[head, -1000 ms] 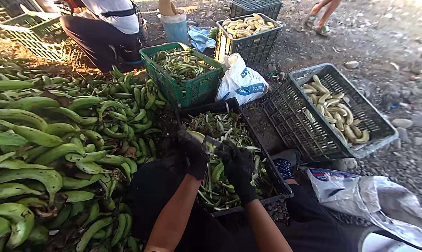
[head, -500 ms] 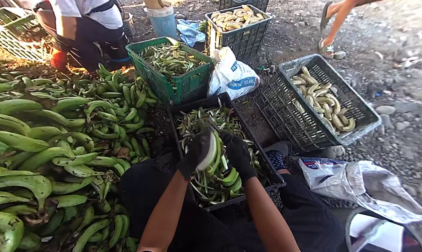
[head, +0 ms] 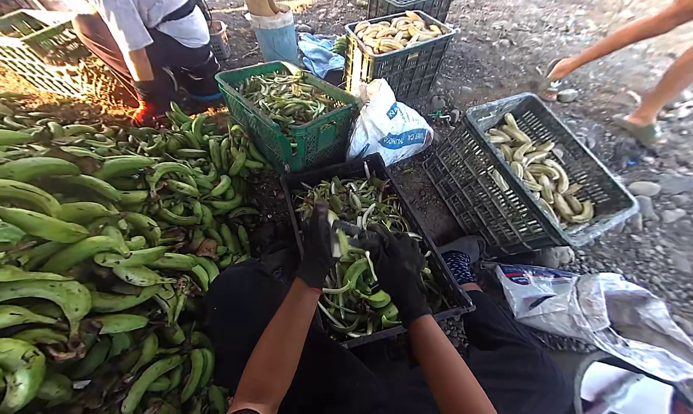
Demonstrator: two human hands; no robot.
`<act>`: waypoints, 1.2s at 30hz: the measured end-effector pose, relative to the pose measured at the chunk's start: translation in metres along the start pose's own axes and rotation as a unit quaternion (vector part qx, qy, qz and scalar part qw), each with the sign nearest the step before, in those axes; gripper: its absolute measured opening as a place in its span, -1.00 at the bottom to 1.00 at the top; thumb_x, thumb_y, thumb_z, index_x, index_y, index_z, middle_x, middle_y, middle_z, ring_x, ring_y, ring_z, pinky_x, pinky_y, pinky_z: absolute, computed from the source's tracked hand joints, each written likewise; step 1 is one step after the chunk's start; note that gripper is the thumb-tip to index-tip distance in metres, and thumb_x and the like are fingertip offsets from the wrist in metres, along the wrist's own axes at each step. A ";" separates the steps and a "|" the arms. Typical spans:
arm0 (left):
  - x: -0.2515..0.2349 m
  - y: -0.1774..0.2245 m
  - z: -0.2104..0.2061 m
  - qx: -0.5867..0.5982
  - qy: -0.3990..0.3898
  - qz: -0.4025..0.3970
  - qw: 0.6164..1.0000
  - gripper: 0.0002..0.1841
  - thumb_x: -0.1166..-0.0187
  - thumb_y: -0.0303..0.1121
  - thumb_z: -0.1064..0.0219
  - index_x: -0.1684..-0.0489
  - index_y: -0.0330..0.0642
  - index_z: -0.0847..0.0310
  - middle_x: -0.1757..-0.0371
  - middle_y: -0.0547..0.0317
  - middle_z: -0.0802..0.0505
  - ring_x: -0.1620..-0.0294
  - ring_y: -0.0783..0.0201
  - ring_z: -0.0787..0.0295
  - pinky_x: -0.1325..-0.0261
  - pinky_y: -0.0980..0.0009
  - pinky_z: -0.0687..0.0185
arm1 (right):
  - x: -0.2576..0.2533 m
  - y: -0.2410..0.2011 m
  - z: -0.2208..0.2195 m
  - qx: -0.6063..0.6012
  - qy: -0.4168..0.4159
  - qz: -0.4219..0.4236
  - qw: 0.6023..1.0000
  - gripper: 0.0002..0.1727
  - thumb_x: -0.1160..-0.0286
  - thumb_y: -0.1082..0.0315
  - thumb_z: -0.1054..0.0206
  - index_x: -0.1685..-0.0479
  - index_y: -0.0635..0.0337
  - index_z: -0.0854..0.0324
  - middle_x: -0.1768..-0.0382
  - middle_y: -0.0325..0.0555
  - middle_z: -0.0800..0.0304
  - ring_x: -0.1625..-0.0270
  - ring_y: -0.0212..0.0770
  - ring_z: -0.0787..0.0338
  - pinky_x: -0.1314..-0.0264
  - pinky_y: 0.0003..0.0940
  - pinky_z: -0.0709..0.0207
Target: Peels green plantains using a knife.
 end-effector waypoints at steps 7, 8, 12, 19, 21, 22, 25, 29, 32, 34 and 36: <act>0.000 0.004 0.003 -0.062 -0.082 -0.033 0.994 -0.38 -0.86 0.11 0.35 -0.47 -0.08 -0.47 0.22 0.16 -0.80 0.35 0.38 -0.73 0.27 0.43 -0.70 | -0.002 0.007 0.001 0.055 0.064 0.066 0.994 -0.14 -0.48 -0.59 0.22 -0.50 -0.38 -0.67 -0.06 0.26 -0.78 -0.15 0.40 -0.71 -0.05 0.41 -0.43; 0.001 0.006 0.002 -0.108 -0.091 -0.055 0.988 -0.37 -0.87 0.09 0.37 -0.47 -0.09 -0.48 0.18 0.16 -0.80 0.31 0.39 -0.72 0.22 0.43 -0.69 | -0.003 0.008 0.002 0.053 0.066 0.061 0.995 -0.15 -0.49 -0.58 0.21 -0.46 -0.35 -0.70 -0.03 0.26 -0.80 -0.13 0.40 -0.73 -0.02 0.41 -0.46; 0.017 0.018 -0.015 -0.400 -0.164 -0.150 0.889 -0.46 -0.92 -0.17 0.31 -0.51 -0.35 -0.44 -0.08 -0.27 -0.76 0.00 0.01 -0.72 -0.14 0.02 -0.62 | -0.015 0.015 0.011 0.002 -0.052 -0.029 0.998 -0.23 -0.72 -0.35 0.25 -0.35 -0.07 -0.73 -0.03 0.19 -0.86 -0.14 0.31 -0.80 -0.09 0.37 -0.54; 0.021 0.010 -0.009 -0.320 -0.227 -0.130 0.911 -0.49 -0.84 -0.20 0.22 -0.17 -0.49 -0.55 0.18 0.00 -0.72 0.17 0.37 -0.64 -0.07 0.33 -0.62 | -0.020 0.023 0.013 -0.023 -0.096 -0.046 0.994 -0.32 -0.79 -0.18 0.17 -0.25 0.10 -0.75 -0.01 0.19 -0.85 -0.17 0.26 -0.79 -0.15 0.35 -0.51; 0.023 0.004 -0.014 -0.364 -0.260 -0.150 0.882 -0.42 -0.84 -0.11 0.22 -0.06 -0.47 -0.62 0.28 -0.03 -0.75 0.24 0.29 -0.69 0.02 0.24 -0.66 | -0.023 0.028 0.011 -0.042 -0.113 -0.077 0.990 -0.42 -0.83 -0.07 0.11 -0.24 0.14 -0.72 0.00 0.22 -0.82 -0.15 0.28 -0.77 -0.12 0.38 -0.47; 0.023 0.002 -0.017 -0.369 -0.257 -0.138 0.882 -0.39 -0.85 -0.07 0.27 -0.16 -0.44 -0.60 0.29 -0.01 -0.77 0.29 0.27 -0.71 0.07 0.23 -0.68 | -0.024 0.030 0.009 -0.055 -0.111 -0.084 0.989 -0.45 -0.84 -0.03 0.08 -0.23 0.16 -0.71 0.00 0.24 -0.82 -0.15 0.29 -0.76 -0.12 0.38 -0.46; 0.010 0.003 -0.016 -0.205 -0.181 -0.034 0.961 -0.34 -0.83 0.15 0.46 -0.34 -0.09 -0.47 0.40 0.14 -0.78 0.52 0.32 -0.71 0.43 0.37 -0.71 | -0.022 0.025 0.006 -0.051 -0.090 -0.081 0.991 -0.34 -0.79 -0.17 0.17 -0.34 0.13 -0.66 -0.09 0.25 -0.78 -0.23 0.30 -0.74 -0.16 0.37 -0.50; 0.000 -0.002 0.001 0.088 -0.181 0.064 0.977 -0.52 -0.81 0.12 0.19 0.13 0.05 -0.59 0.42 0.30 -0.75 0.45 0.41 -0.71 0.37 0.43 -0.71 | 0.000 0.016 -0.005 -0.013 0.013 0.053 0.998 -0.15 -0.53 -0.51 0.10 -0.42 -0.12 -0.72 -0.09 0.29 -0.79 -0.15 0.42 -0.73 -0.05 0.43 -0.50; 0.000 -0.001 0.002 0.124 -0.117 0.110 0.979 -0.59 -0.87 -0.06 0.20 0.18 -0.06 -0.51 0.54 0.23 -0.69 0.62 0.42 -0.62 0.52 0.54 -0.63 | 0.012 0.020 -0.010 0.003 0.099 0.150 0.984 -0.03 -0.44 -0.66 0.28 -0.34 -0.22 -0.77 -0.03 0.20 -0.81 -0.10 0.30 -0.76 -0.16 0.37 -0.46; 0.000 -0.004 0.005 0.107 -0.102 0.109 0.983 -0.65 -0.86 -0.09 0.16 0.09 -0.07 -0.49 0.49 0.22 -0.70 0.58 0.40 -0.63 0.49 0.52 -0.63 | 0.013 0.023 -0.009 0.006 0.122 0.163 0.979 -0.04 -0.46 -0.65 0.29 -0.30 -0.24 -0.78 -0.01 0.17 -0.80 -0.11 0.25 -0.74 -0.20 0.31 -0.44; 0.003 -0.004 0.001 0.056 -0.091 0.097 0.990 -0.62 -0.83 0.02 0.12 0.07 -0.03 -0.50 0.45 0.25 -0.72 0.52 0.38 -0.68 0.46 0.45 -0.67 | 0.011 0.019 -0.004 0.008 0.074 0.117 0.990 -0.07 -0.47 -0.62 0.25 -0.29 -0.23 -0.80 0.04 0.21 -0.81 -0.03 0.29 -0.76 -0.01 0.32 -0.48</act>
Point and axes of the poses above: each hand's wrist, its own x-axis away from the middle knuckle, its own z-axis out of the back of the hand, y = z × x, the point moved 3 cm from there along -x, towards the middle knuckle
